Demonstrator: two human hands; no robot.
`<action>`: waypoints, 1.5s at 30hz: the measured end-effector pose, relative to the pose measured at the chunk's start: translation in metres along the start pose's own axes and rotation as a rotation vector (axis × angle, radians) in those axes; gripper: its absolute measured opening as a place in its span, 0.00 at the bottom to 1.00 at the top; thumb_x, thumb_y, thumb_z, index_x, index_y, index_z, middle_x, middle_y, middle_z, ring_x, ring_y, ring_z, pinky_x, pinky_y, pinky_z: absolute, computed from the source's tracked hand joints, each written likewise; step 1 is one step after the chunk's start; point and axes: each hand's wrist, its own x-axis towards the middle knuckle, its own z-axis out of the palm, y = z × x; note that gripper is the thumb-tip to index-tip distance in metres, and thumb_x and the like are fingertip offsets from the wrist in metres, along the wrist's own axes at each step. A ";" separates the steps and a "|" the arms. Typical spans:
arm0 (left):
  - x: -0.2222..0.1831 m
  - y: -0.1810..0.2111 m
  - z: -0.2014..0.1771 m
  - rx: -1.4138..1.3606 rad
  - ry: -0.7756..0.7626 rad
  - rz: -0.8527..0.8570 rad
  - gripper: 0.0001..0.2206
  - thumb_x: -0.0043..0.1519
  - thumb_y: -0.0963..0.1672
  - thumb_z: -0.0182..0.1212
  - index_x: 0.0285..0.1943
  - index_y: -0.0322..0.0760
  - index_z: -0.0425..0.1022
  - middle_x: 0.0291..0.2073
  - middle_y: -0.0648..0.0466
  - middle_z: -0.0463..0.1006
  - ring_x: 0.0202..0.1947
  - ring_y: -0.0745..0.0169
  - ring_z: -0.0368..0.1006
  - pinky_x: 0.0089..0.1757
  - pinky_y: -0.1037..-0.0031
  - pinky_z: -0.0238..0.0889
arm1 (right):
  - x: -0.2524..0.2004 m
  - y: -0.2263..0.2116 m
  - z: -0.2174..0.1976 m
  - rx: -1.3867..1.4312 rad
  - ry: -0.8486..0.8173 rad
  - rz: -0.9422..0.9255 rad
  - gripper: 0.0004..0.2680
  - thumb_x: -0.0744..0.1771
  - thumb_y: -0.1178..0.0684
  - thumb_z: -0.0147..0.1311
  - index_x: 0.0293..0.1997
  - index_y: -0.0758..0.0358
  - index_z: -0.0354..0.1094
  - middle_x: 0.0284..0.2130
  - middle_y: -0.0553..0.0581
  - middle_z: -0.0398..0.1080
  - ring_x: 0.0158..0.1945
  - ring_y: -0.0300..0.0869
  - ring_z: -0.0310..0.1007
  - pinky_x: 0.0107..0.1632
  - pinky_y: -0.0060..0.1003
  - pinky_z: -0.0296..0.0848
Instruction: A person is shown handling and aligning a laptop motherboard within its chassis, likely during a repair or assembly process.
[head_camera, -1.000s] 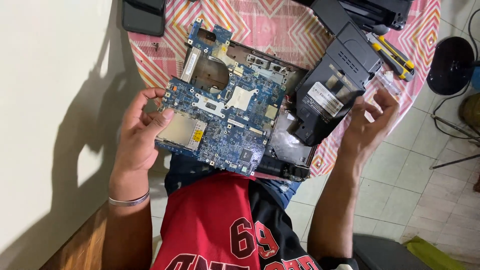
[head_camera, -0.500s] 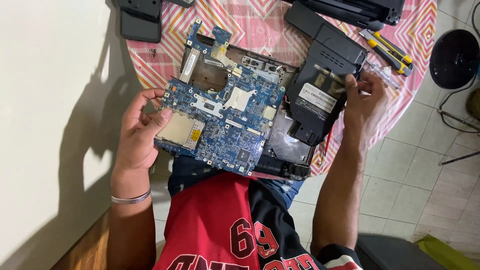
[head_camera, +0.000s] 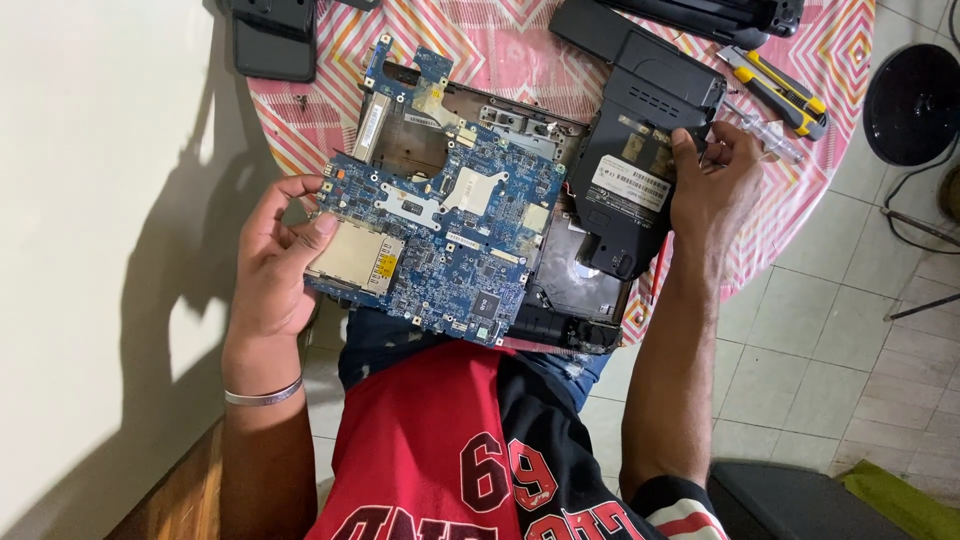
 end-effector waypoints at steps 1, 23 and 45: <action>-0.001 0.002 0.002 0.000 0.001 0.000 0.18 0.66 0.40 0.62 0.64 0.32 0.68 0.44 0.56 0.65 0.25 0.84 0.66 0.32 0.90 0.60 | 0.000 0.002 0.000 0.000 -0.001 0.000 0.17 0.66 0.47 0.75 0.55 0.64 0.73 0.32 0.46 0.69 0.30 0.29 0.68 0.33 0.21 0.68; -0.002 0.029 0.018 -0.011 -0.047 -0.050 0.14 0.66 0.41 0.63 0.61 0.39 0.70 0.29 0.65 0.60 0.24 0.81 0.48 0.31 0.87 0.46 | -0.005 -0.070 -0.015 0.579 -0.204 0.055 0.15 0.64 0.47 0.69 0.52 0.60 0.73 0.42 0.54 0.78 0.44 0.38 0.80 0.48 0.35 0.87; 0.063 0.111 0.012 0.349 -0.463 -0.025 0.17 0.64 0.48 0.63 0.60 0.42 0.76 0.17 0.69 0.49 0.19 0.81 0.38 0.29 0.84 0.33 | -0.070 -0.075 -0.090 1.285 -0.322 -0.046 0.14 0.72 0.52 0.53 0.65 0.67 0.70 0.58 0.59 0.76 0.64 0.53 0.77 0.71 0.48 0.78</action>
